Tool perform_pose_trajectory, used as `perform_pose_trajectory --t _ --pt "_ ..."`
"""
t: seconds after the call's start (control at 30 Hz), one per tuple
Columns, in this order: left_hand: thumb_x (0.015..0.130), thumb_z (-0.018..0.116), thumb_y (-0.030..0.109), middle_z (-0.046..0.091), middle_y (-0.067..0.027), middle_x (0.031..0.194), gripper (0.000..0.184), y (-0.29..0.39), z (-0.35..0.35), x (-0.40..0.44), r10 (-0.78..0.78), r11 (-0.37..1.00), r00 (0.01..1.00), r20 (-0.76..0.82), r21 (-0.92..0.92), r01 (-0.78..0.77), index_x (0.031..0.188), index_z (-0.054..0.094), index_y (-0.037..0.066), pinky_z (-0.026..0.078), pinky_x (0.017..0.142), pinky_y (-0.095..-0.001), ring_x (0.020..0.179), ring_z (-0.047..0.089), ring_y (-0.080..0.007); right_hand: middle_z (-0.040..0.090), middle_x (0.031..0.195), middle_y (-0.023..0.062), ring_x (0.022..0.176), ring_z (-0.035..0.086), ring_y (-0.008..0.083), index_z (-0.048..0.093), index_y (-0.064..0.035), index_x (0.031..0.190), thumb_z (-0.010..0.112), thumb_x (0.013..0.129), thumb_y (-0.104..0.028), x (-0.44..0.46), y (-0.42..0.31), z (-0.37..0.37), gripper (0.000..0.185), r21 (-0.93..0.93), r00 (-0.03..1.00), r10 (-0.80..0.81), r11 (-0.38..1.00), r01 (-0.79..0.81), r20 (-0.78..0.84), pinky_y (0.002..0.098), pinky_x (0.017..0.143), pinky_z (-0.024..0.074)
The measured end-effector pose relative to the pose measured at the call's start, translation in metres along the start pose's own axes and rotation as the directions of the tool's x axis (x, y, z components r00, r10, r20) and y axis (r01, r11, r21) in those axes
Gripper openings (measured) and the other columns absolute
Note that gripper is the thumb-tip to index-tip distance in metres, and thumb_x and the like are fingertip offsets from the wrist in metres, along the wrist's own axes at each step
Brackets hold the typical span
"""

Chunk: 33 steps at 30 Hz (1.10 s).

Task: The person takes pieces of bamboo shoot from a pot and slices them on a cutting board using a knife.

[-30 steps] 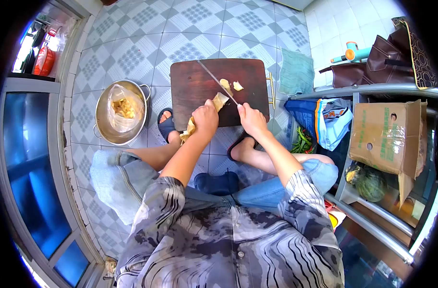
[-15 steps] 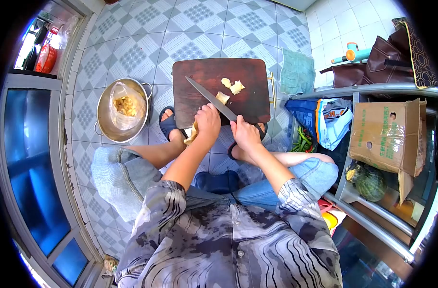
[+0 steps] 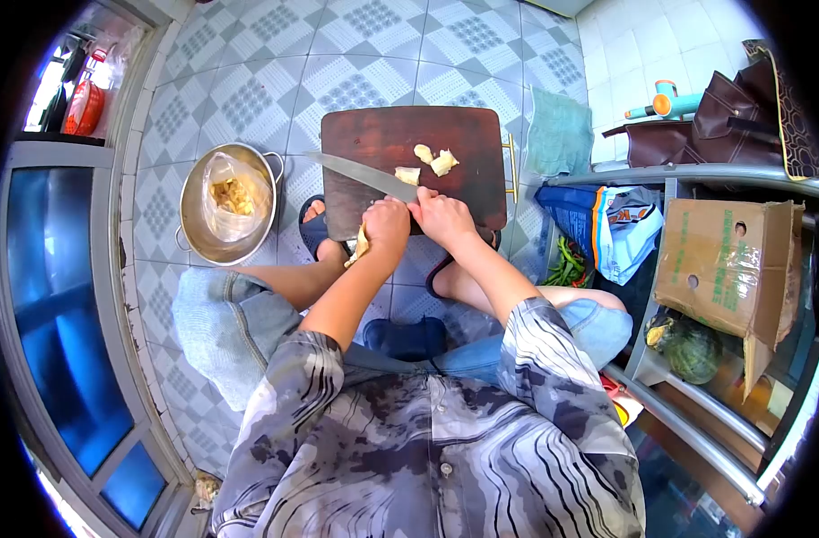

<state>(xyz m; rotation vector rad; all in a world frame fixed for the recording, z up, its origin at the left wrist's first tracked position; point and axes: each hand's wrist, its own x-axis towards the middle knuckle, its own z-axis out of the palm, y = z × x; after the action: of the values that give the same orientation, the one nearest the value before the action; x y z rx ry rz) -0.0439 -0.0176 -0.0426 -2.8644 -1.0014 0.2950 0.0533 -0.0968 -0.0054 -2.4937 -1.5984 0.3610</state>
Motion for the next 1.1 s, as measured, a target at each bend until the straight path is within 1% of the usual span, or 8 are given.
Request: perform_pose_trajectory --t 0.17,0.37,0.5,0.67,0.83,0.9,1.03,1.1 --pt "0.086 0.048 0.019 0.064 -0.0076 0.068 0.013 -0.007 0.002 0.000 -0.013 0.997 1.000 0.027 -0.070 0.015 0.084 0.055 0.008 0.052 0.048 -0.0318 0.060 0.066 -0.0193 0.064 0.073 0.0175 0.064 0.065 0.0343 0.044 -0.0045 0.092 0.049 0.091 -0.034 -0.051 0.027 0.001 0.030 -0.060 0.979 0.187 0.981 -0.182 0.085 0.0459 0.055 0.0529" --pt "0.087 0.048 0.019 0.065 -0.0085 0.069 0.012 -0.007 -0.004 0.002 -0.016 0.987 1.000 0.020 -0.160 0.019 0.085 0.052 0.008 0.053 0.049 -0.0333 0.061 0.067 -0.0200 0.064 0.075 0.0182 0.064 0.065 0.0345 0.044 -0.0049 0.093 0.048 0.091 -0.035 -0.067 0.036 -0.003 0.030 -0.085 0.975 0.196 0.979 -0.188 0.101 0.0461 0.055 0.0529" --pt "0.087 0.048 0.019 0.066 -0.0092 0.069 0.012 -0.008 -0.005 0.001 0.022 0.994 0.999 0.049 -0.104 -0.017 0.082 0.052 0.008 0.054 0.052 -0.0332 0.063 0.068 -0.0213 0.064 0.071 0.0157 0.060 0.066 0.0288 0.048 -0.0001 0.095 0.048 0.091 -0.040 -0.010 0.013 0.006 0.040 -0.093 1.000 0.005 0.996 -0.006 -0.016 0.0383 0.051 0.0546" --pt "0.087 0.048 0.019 0.066 -0.0100 0.069 0.013 -0.014 -0.004 0.005 -0.026 0.985 0.996 0.080 -0.169 0.039 0.083 0.053 0.008 0.055 0.052 -0.0330 0.063 0.068 -0.0213 0.064 0.073 0.0173 0.062 0.066 0.0299 0.048 -0.0003 0.095 0.047 0.092 -0.040 0.004 0.007 0.004 0.040 -0.098 1.000 -0.010 0.995 0.013 0.024 0.0388 0.052 0.0549" --pt "0.087 0.047 0.021 0.065 -0.0074 0.068 0.012 -0.016 -0.006 0.006 -0.065 0.979 0.995 0.071 -0.186 0.078 0.086 0.052 0.010 0.052 0.049 -0.0360 0.062 0.067 -0.0208 0.065 0.077 0.0183 0.066 0.066 0.0324 0.048 -0.0018 0.094 0.048 0.091 -0.038 -0.050 0.039 -0.010 0.037 -0.112 0.987 0.134 0.986 -0.123 0.092 0.0416 0.056 0.0551" --pt "0.087 0.046 0.016 0.067 -0.0109 0.072 0.007 -0.016 -0.012 0.005 -0.066 0.970 0.987 0.150 -0.224 0.099 0.090 0.049 0.010 0.055 0.056 -0.0352 0.066 0.068 -0.0237 0.065 0.078 0.0183 0.069 0.066 0.0334 0.048 -0.0024 0.095 0.049 0.091 -0.037 -0.066 0.050 -0.023 0.035 -0.119 0.953 0.217 0.974 -0.195 0.210 0.0442 0.060 0.0547" --pt "0.086 0.048 0.015 0.067 -0.0123 0.073 0.008 -0.013 -0.009 0.003 -0.019 0.972 0.993 0.114 -0.230 0.045 0.088 0.050 0.008 0.055 0.058 -0.0349 0.067 0.069 -0.0241 0.064 0.078 0.0186 0.069 0.066 0.0332 0.048 -0.0021 0.097 0.050 0.090 -0.036 -0.055 0.041 -0.016 0.035 -0.100 0.951 0.213 0.976 -0.195 0.222 0.0452 0.061 0.0543" --pt "0.086 0.048 0.015 0.067 -0.0128 0.073 0.008 -0.010 -0.009 0.000 -0.004 0.979 0.992 0.126 -0.201 0.030 0.088 0.051 0.008 0.055 0.058 -0.0352 0.067 0.069 -0.0245 0.064 0.078 0.0185 0.069 0.067 0.0313 0.049 -0.0016 0.098 0.050 0.090 -0.037 -0.030 0.027 0.000 0.036 -0.035 0.998 0.069 0.997 -0.069 0.013 0.0433 0.059 0.0546"
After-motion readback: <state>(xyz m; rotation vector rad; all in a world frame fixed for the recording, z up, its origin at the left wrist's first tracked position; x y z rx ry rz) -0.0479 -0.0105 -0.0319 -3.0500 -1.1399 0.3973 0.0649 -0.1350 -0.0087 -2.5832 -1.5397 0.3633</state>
